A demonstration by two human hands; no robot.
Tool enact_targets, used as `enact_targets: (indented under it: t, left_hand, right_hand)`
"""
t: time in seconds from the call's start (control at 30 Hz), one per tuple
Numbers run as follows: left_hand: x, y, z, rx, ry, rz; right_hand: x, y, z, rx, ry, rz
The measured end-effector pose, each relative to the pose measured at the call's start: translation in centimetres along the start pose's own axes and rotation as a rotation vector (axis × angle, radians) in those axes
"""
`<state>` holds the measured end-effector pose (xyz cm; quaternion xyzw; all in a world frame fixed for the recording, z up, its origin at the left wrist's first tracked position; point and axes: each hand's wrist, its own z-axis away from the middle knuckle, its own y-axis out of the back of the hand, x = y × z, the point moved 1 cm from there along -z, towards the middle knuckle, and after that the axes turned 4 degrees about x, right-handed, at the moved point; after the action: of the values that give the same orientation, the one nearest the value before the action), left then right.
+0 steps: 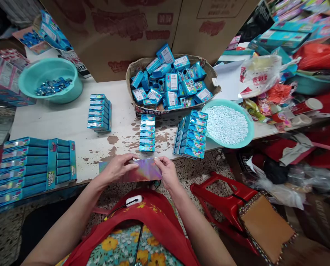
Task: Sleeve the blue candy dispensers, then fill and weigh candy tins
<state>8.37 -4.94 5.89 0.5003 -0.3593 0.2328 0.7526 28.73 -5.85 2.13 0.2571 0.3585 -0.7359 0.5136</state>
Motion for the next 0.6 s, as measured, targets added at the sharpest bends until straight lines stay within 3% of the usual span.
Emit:
enact_targets:
  t: [0.3, 0.43, 0.5, 0.6]
  left_hand:
    - [0.2, 0.2, 0.4, 0.0, -0.087, -0.13]
    - [0.3, -0.5, 0.5, 0.004, -0.111, -0.279]
    - [0.3, -1.0, 0.5, 0.01, -0.138, -0.331]
    - [-0.4, -1.7, 0.6, -0.014, -0.171, -0.373]
  right_hand:
    - [0.7, 0.6, 1.2, 0.025, 0.201, 0.165]
    - [0.1, 0.1, 1.5, 0.065, 0.543, 0.589]
    - [-0.2, -0.6, 1.5, -0.009, 0.726, 0.881]
    - [0.1, -1.4, 1.1, -0.17, 0.76, 1.145]
